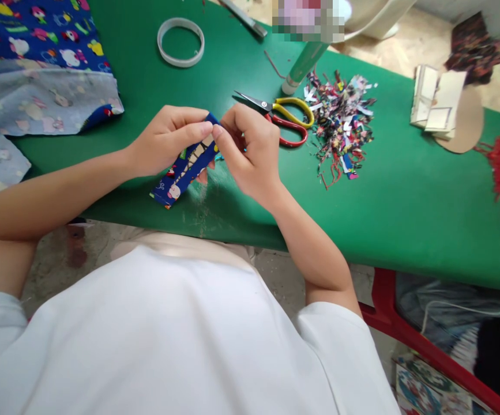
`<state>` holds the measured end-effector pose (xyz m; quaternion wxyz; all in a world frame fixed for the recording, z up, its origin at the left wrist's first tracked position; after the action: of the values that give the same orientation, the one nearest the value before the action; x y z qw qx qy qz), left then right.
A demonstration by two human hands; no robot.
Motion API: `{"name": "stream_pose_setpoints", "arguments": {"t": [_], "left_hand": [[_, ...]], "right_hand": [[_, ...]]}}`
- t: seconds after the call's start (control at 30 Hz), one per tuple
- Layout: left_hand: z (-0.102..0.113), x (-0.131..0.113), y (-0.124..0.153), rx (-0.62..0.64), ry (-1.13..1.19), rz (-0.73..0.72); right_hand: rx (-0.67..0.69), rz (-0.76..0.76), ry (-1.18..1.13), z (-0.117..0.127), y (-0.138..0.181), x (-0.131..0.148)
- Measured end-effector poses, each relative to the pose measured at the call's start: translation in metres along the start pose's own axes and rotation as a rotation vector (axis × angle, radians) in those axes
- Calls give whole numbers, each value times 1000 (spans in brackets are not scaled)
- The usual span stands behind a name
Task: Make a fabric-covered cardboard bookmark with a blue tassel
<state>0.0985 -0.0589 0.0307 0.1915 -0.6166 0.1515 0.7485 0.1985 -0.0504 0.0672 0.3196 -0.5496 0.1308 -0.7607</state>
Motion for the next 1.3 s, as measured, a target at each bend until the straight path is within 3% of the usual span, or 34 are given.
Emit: {"name": "stream_pose_setpoints", "arguments": {"t": [0.2,0.67,0.87,1.13,1.3], "left_hand": [[0,-2,2,29,-69,-8],[4,3,-3,-9,41,84],[21,3,-5,-177,-28,19],[18,-1,-5,-121,3,79],[15,-8,-4,-51,59,23]], "right_hand": [[19,-44,-65,-4,1,-9],[56,-147,-154,-3,2,-20],[53,-134,-212,-4,1,-23],[49,-196,-190,-4,2,-28],[33,-222,-194,-2,2,-32]]}}
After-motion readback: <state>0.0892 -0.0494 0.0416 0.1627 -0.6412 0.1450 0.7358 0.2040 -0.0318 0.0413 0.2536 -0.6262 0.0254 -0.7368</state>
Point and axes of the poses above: each hand's wrist, its own y-axis away from the middle knuckle, its own z-axis out of the back of the hand, x = y × z, the point moved 9 cm from there along -y, towards the middle knuckle, and after that the axes turned 14 degrees about -y, right-handed, at the moved point
